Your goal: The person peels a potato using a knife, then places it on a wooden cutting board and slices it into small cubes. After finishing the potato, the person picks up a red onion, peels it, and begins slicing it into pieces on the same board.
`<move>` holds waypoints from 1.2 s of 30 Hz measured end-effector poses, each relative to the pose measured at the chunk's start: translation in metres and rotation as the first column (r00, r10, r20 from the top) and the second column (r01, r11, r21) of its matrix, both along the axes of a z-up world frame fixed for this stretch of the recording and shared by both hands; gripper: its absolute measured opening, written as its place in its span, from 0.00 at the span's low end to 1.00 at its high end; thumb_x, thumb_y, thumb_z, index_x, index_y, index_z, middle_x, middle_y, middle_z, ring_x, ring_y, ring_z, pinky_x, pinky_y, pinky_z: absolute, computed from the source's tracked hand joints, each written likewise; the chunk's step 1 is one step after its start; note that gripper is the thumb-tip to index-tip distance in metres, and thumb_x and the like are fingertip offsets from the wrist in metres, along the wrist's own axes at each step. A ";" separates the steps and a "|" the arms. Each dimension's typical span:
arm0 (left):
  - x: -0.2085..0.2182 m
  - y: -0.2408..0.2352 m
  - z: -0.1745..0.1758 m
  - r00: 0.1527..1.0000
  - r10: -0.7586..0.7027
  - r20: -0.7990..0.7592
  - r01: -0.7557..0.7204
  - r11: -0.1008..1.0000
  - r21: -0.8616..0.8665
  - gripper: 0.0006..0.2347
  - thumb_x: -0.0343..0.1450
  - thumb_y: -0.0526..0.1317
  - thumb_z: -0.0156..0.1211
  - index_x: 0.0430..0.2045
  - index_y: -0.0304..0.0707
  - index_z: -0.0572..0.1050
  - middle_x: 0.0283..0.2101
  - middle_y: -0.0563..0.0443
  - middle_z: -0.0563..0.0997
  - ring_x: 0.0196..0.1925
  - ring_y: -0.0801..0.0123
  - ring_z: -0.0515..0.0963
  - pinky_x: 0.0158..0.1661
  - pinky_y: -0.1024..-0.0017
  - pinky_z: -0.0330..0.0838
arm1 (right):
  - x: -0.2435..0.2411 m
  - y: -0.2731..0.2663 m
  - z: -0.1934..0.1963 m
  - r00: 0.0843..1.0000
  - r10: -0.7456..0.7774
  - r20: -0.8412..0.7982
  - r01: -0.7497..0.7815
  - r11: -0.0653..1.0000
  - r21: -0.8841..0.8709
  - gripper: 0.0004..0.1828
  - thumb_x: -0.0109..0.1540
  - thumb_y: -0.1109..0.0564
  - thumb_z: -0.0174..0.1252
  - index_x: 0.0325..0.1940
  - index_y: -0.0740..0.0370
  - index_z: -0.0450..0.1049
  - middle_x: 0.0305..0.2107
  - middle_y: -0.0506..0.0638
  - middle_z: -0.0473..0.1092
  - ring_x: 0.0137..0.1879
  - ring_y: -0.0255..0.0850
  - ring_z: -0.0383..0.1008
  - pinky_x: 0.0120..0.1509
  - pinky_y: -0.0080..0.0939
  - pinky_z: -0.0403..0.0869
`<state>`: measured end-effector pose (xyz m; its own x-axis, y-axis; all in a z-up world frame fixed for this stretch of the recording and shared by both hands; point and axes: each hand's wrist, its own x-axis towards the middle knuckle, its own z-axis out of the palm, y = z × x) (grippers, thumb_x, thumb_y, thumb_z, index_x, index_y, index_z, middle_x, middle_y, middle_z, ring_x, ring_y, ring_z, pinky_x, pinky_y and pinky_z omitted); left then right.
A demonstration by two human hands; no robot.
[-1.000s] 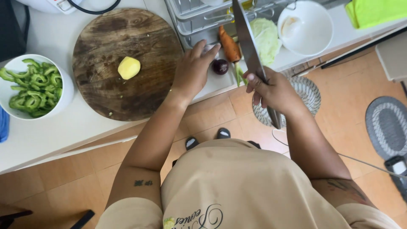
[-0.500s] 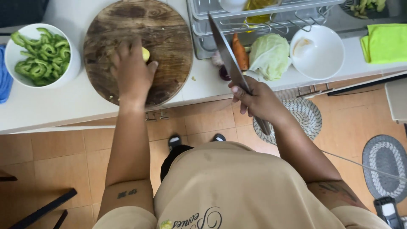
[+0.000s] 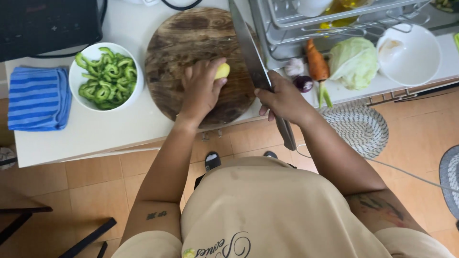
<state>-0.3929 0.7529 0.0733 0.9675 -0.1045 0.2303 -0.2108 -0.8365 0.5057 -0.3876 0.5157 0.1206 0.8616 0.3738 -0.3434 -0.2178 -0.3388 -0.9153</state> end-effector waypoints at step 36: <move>-0.007 0.011 -0.024 0.985 -0.038 0.171 0.118 0.867 -0.484 0.14 0.76 0.36 0.67 0.54 0.30 0.73 0.58 0.43 0.73 0.57 0.53 0.80 0.56 0.63 0.78 | -0.007 0.068 0.025 0.873 0.419 0.249 -0.074 0.619 -0.782 0.10 0.70 0.59 0.45 0.50 0.68 0.56 0.36 0.75 0.74 0.42 0.70 0.77 0.44 0.68 0.74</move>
<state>-0.3997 0.7635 0.0491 0.9103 -0.0132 0.4137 -0.3716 -0.4661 0.8029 -0.3942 0.5839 0.1454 0.8901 0.3643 -0.2739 0.2758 -0.9089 -0.3127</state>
